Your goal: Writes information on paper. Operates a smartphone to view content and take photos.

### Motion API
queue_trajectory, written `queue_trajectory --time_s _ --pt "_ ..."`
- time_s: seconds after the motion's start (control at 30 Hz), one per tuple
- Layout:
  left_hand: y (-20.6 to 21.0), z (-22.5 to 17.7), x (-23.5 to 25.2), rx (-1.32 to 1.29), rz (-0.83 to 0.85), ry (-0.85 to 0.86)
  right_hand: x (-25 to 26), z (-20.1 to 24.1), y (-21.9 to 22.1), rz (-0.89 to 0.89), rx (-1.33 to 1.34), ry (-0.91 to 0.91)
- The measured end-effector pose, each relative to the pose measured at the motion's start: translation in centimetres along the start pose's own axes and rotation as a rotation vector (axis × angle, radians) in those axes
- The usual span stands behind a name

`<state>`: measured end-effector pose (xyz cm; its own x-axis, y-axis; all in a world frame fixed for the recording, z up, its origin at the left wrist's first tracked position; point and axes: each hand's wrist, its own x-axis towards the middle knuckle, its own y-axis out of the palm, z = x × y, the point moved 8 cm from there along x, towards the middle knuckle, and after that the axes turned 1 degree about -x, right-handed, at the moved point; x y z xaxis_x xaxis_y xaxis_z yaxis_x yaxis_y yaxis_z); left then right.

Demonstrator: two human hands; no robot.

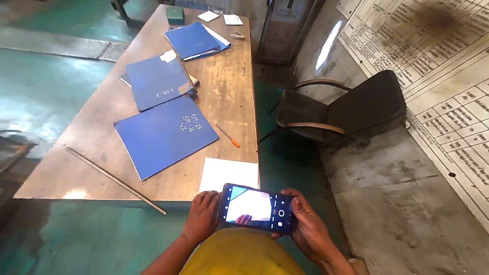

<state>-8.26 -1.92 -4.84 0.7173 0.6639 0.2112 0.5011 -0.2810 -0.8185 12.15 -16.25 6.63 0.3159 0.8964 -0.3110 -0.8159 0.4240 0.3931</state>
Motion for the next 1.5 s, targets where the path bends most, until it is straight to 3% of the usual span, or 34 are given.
queue_trajectory --time_s 0.23,0.43,0.6,0.83,1.03,1.3,1.5 --pt "2.1 0.7 -0.1 0.141 0.091 0.026 2.1 -0.8 -3.9 -0.168 0.002 0.023" --pt "2.6 0.0 0.7 0.168 0.248 -0.063 2.8 -0.8 -4.6 -0.225 -0.081 0.039" --pt "2.1 -0.5 0.6 0.214 0.106 -0.051 6.4 -2.8 -3.9 -0.233 -0.130 0.035" --pt "2.3 -0.7 0.9 0.233 0.240 -0.204 11.4 -2.5 -2.1 0.010 -0.204 -0.033" --pt "2.6 -1.2 0.8 0.207 0.089 -0.252 16.4 -1.5 -1.3 0.288 -0.284 0.059" --pt "3.0 -3.9 1.0 0.224 -0.061 -0.552 20.9 1.5 0.2 0.702 -0.355 0.135" --pt "4.3 -4.7 0.5 0.252 -0.110 -0.715 19.7 5.7 0.5 0.764 -0.349 0.189"
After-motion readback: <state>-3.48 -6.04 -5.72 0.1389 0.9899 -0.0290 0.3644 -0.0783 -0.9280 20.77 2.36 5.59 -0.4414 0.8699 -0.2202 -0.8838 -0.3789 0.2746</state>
